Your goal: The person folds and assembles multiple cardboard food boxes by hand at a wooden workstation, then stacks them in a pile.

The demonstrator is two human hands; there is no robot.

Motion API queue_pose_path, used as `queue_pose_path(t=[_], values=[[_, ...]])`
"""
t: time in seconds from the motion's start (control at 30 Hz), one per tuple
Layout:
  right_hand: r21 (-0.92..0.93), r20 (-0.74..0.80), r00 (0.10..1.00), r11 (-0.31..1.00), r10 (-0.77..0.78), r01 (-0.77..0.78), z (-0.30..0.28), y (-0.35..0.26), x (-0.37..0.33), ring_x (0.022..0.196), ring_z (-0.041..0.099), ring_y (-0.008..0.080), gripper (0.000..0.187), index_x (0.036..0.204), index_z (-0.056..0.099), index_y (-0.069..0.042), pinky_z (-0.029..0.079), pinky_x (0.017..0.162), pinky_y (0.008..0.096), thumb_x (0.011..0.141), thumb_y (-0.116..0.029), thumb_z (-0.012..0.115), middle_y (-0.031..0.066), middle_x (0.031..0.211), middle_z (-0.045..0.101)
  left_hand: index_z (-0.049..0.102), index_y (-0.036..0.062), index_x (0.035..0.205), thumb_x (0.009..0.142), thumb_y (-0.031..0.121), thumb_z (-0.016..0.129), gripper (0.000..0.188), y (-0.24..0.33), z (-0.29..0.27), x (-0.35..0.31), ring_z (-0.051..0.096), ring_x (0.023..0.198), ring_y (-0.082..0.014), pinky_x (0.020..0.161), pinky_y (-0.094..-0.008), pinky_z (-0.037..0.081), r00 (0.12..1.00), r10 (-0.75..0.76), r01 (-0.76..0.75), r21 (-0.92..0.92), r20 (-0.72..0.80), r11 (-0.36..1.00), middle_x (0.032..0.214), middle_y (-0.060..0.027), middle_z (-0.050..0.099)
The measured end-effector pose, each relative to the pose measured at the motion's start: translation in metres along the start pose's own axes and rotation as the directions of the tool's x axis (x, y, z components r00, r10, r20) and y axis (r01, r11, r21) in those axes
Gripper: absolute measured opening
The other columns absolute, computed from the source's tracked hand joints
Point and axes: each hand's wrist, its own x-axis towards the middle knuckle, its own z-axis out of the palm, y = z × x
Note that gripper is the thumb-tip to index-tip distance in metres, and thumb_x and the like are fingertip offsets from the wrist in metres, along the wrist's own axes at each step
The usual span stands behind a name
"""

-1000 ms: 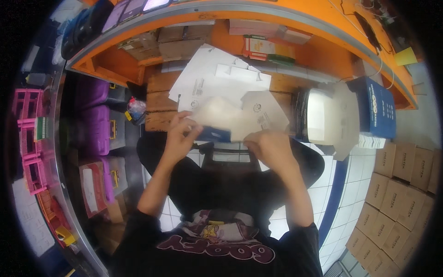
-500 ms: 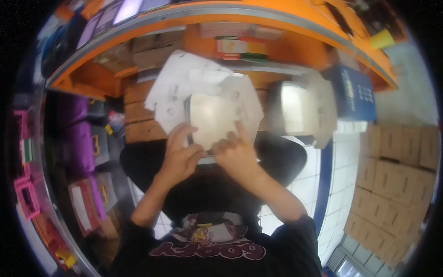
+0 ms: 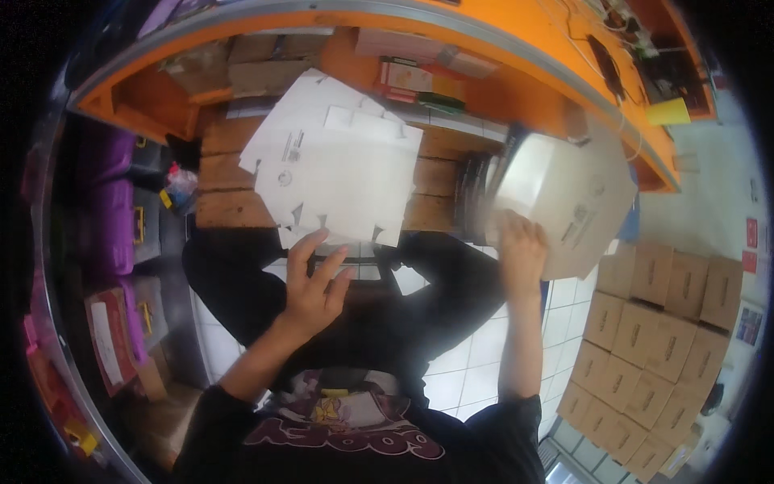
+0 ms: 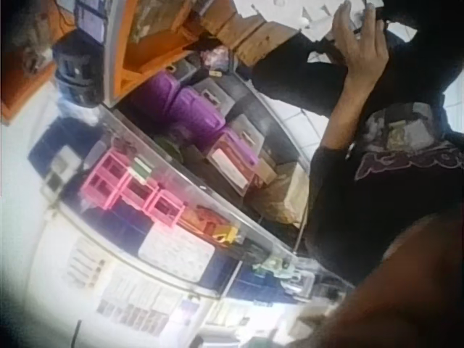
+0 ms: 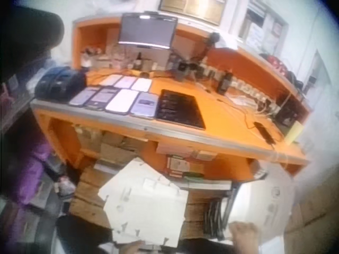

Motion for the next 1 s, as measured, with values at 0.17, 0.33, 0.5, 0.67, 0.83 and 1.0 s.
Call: queue_pose_path(t=[0.17,0.33,0.5,0.67,0.83,1.0], values=[[0.118,0.549,0.823,0.961,0.146,-0.249,0.006,0.011,0.001,0.105,0.07,0.036,0.039,0.129,0.066,-0.015,0.056,0.091,0.0467,0.09,-0.008,0.062,0.0147,0.115,0.073,0.074,0.0075,0.126,0.087,0.0,0.071,0.04,0.003,-0.004,-0.005,0.062,0.117,-0.0373,0.1,-0.0453,0.05,0.995,-0.098,0.099,-0.043,0.021,0.994,0.13,-0.0192,0.061],[0.323,0.356,0.928,0.918,0.105,-0.228,-0.01,-0.014,0.008,0.102,0.07,0.0402,0.048,0.136,0.065,-0.011,0.056,0.091,0.0485,0.089,0.0,0.059,0.023,0.114,0.073,0.073,0.0053,0.125,0.086,-0.005,0.068,0.041,-0.001,-0.008,-0.005,0.063,0.113,-0.0366,0.096,-0.0431,0.052,0.986,-0.165,0.164,-0.046,-0.005,0.985,0.128,-0.0197,0.062],[0.679,0.266,0.949,0.732,-0.167,-0.062,0.01,-0.161,0.044,0.118,0.066,0.0394,0.057,0.135,0.064,-0.007,0.052,0.101,0.0473,0.085,-0.028,0.082,0.0217,0.126,0.07,0.072,-0.0011,0.118,0.095,-0.003,0.066,0.024,-0.017,-0.009,-0.006,0.068,0.105,-0.0319,0.09,-0.0364,0.056,0.967,-0.252,0.249,-0.081,-0.025,0.965,0.122,-0.0196,0.065],[0.494,0.309,0.92,0.867,-0.241,0.061,0.094,-0.245,0.049,0.153,0.036,0.0372,0.087,0.159,0.038,-0.009,0.026,0.125,0.0553,0.089,-0.044,0.075,0.0252,0.162,0.04,0.073,0.0002,0.115,0.093,-0.004,0.066,0.024,-0.005,-0.021,0.001,0.069,0.102,-0.033,0.086,-0.038,0.056,0.962,-0.273,0.273,-0.169,0.019,0.947,0.116,-0.0176,0.069],[0.61,0.202,0.93,0.782,-0.308,0.126,0.107,-0.233,0.062,0.13,0.061,0.0363,0.049,0.137,0.062,-0.012,0.055,0.101,0.0451,0.094,-0.032,0.071,0.0185,0.149,0.057,0.073,0.0009,0.114,0.097,0.0,0.065,0.019,-0.024,-0.032,-0.022,0.072,0.098,-0.0316,0.081,-0.0367,0.057,0.92,-0.392,0.388,-0.128,-0.002,0.913,0.111,-0.0173,0.07],[0.725,0.369,0.891,0.682,-0.263,-0.099,0.093,-0.226,0.075,0.105,0.069,0.0408,0.03,0.113,0.073,-0.006,0.056,0.089,0.0488,0.102,-0.032,0.061,0.0195,0.118,0.072,0.072,0.0013,0.113,0.098,0.003,0.064,0.017,-0.028,-0.026,-0.028,0.071,0.097,-0.032,0.082,-0.0388,0.057,0.87,-0.467,0.49,-0.171,0.162,0.855,0.108,-0.0157,0.07]])
